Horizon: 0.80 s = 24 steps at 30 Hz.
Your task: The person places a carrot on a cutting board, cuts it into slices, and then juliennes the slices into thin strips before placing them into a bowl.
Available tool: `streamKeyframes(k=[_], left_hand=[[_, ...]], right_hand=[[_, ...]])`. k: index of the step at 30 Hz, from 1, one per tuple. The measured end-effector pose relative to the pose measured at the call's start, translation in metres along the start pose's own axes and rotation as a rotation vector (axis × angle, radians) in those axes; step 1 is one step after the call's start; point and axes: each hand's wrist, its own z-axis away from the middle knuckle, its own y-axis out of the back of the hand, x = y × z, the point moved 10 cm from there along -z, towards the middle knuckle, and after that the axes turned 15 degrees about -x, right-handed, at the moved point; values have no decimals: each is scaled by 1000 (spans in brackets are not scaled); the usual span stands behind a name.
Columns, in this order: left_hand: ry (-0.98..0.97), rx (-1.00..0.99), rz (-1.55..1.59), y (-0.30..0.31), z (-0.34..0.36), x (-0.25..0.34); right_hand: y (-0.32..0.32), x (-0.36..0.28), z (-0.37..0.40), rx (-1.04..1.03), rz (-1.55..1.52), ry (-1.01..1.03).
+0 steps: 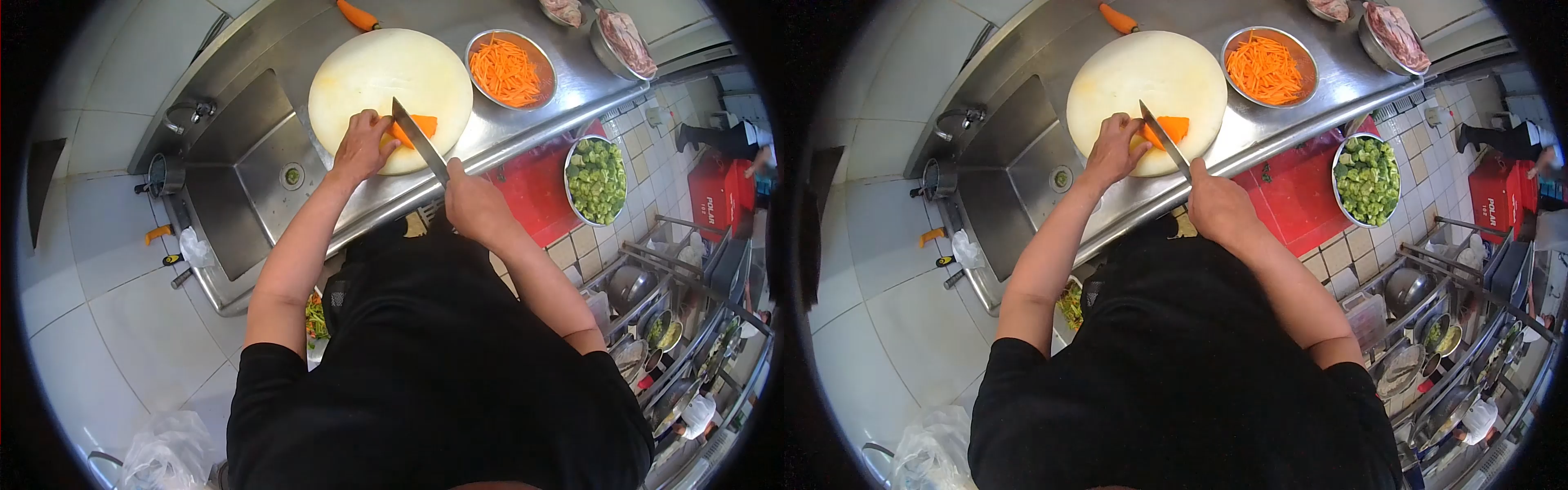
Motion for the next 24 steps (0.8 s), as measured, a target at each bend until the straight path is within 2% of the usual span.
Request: streamKeyframes(k=[7, 24], left_hand=[[-58, 15, 58, 1, -1, 2], [-59, 13, 159, -4, -2, -2]], right_hand=[[-2, -8, 0, 6, 44, -61], [5, -32, 7, -10, 125, -159]])
